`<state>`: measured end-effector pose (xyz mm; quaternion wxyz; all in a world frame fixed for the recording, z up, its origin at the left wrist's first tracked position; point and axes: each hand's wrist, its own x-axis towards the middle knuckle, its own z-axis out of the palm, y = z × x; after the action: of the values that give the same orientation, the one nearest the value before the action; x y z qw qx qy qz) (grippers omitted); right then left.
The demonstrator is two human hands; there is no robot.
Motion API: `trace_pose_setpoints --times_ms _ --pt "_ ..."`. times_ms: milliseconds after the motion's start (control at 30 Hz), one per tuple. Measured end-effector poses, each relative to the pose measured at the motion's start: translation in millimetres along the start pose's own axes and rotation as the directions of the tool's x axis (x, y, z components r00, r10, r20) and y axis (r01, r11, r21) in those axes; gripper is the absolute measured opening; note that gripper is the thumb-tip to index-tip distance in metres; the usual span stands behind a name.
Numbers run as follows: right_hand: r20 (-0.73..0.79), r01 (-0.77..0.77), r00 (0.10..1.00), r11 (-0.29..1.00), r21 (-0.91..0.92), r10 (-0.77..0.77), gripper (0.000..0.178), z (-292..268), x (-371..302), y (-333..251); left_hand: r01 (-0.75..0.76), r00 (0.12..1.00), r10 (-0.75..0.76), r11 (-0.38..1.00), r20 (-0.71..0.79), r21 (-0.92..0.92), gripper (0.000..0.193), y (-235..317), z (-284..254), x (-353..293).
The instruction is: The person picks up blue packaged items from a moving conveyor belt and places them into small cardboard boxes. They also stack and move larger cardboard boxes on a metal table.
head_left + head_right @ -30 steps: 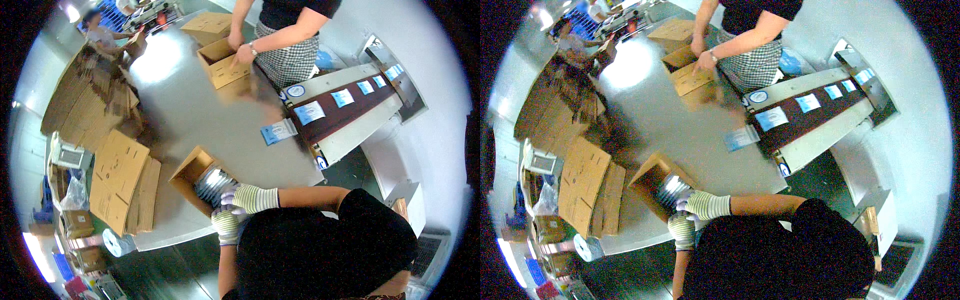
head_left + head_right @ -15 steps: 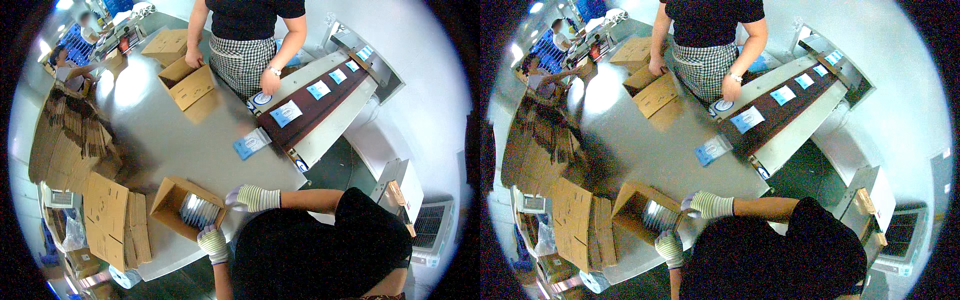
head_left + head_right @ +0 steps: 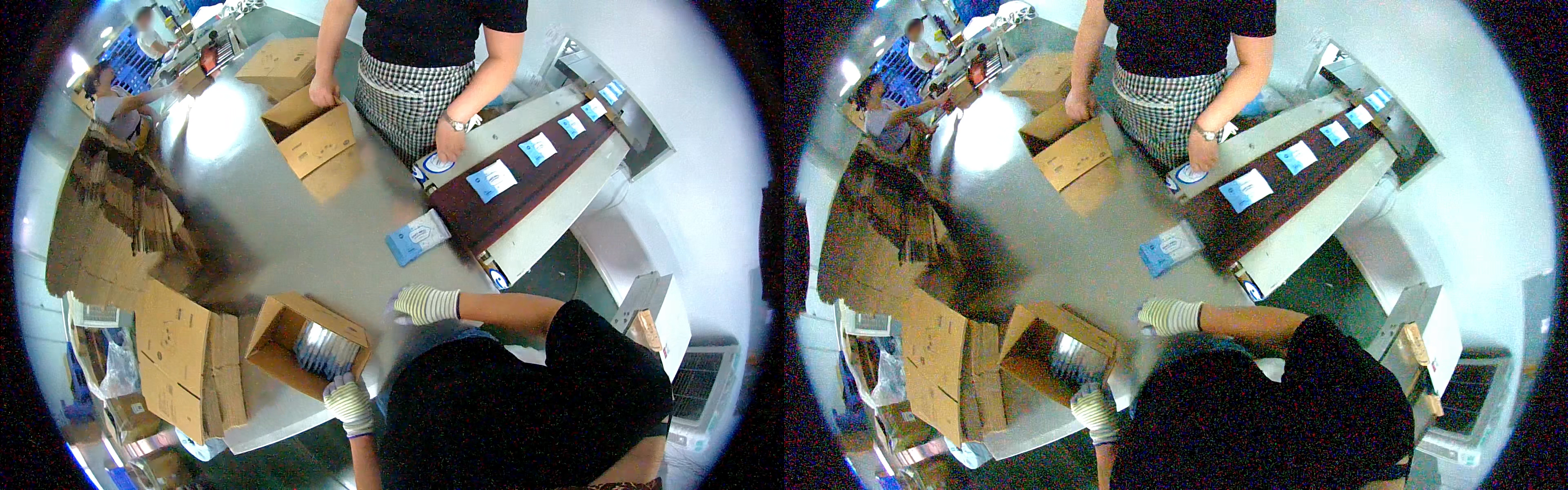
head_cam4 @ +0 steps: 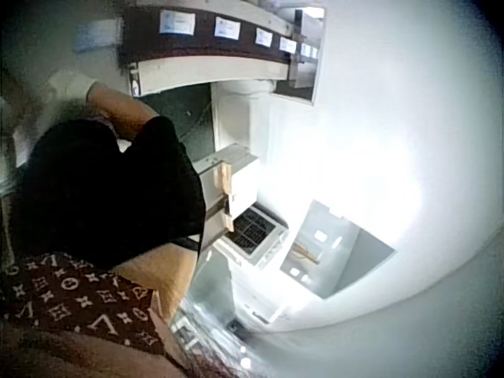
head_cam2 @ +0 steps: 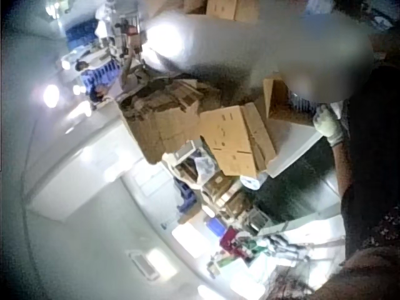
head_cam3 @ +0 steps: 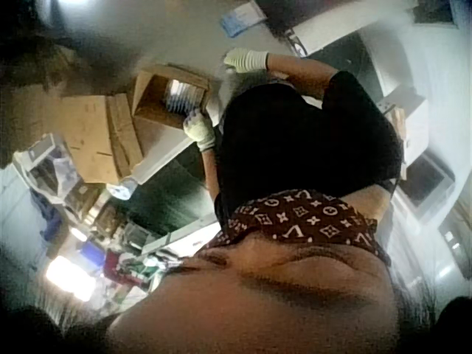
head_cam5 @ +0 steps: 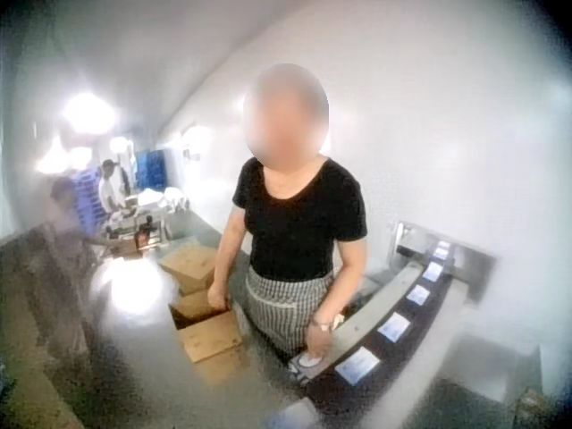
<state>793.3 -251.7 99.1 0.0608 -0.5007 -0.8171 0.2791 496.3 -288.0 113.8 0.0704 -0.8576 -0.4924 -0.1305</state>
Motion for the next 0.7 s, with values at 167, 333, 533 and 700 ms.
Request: trace_pose_setpoints --times_ms 167,333,533,700 --pt "-0.031 -0.042 0.999 0.999 0.016 0.042 0.038 -6 4 50 -0.004 1.000 0.003 0.999 0.017 0.032 0.015 2 -1 5" --pt "-0.171 -0.201 0.968 0.976 -0.079 0.186 0.037 -50 17 104 0.006 0.999 -0.006 1.000 0.035 0.004 0.015 2 2 3" --pt "-0.106 -0.278 0.961 0.894 -0.352 0.257 0.046 -94 41 168 0.038 0.995 -0.033 0.998 0.099 -0.057 0.014 5 -10 13" --pt "0.498 -0.382 0.688 0.847 -0.370 0.528 0.066 -83 68 196 0.021 0.998 -0.019 0.999 0.065 -0.030 0.015 -1 1 8"
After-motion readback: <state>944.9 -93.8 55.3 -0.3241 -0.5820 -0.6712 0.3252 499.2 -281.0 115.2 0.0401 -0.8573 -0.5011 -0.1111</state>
